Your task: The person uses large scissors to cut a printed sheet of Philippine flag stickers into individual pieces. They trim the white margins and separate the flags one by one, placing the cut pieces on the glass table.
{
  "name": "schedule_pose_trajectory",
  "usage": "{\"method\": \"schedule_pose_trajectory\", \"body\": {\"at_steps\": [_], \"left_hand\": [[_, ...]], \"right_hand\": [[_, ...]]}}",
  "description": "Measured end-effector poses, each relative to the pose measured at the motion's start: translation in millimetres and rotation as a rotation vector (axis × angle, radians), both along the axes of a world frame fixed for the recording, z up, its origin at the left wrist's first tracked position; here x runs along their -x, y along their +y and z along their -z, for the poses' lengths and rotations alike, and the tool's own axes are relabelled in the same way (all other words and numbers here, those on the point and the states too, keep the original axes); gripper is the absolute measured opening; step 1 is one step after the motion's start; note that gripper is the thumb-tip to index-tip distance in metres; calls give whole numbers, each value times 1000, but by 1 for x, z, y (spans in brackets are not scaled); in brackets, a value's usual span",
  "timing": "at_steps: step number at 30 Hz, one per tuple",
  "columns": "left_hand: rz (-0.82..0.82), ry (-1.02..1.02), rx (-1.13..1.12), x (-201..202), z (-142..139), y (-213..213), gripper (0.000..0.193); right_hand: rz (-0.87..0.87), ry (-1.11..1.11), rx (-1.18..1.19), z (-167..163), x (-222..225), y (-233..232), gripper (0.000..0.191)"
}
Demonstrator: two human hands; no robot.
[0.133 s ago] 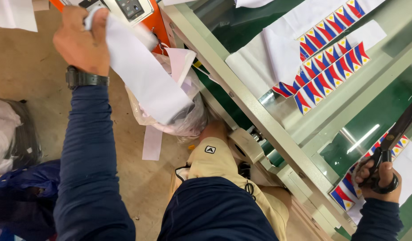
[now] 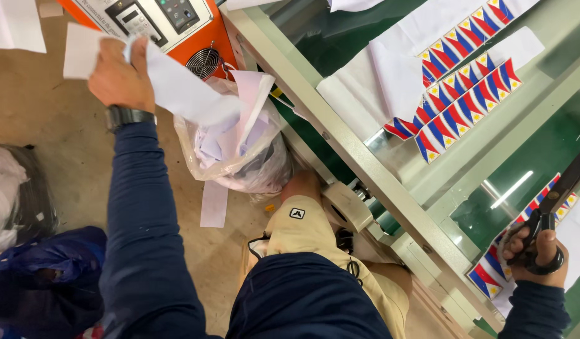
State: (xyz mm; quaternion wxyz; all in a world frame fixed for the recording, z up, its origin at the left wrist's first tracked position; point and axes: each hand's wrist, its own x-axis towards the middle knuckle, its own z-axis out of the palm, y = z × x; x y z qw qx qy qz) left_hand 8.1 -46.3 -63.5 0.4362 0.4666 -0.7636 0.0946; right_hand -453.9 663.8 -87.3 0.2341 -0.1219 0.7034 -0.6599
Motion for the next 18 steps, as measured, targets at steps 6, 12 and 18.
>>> {"method": "schedule_pose_trajectory", "body": {"at_steps": [6, 12, 18], "left_hand": [[49, -125, -249, 27, 69, -6, 37], [152, -59, -941, 71, 107, 53, 37], [113, -186, -1136, 86, 134, 39, 32]], "right_hand": [[9, 16, -64, -3, -2, -38, 77], [14, -4, -78, -8, -11, -75, 76], [63, -490, 98, -5, 16, -93, 53]]}}
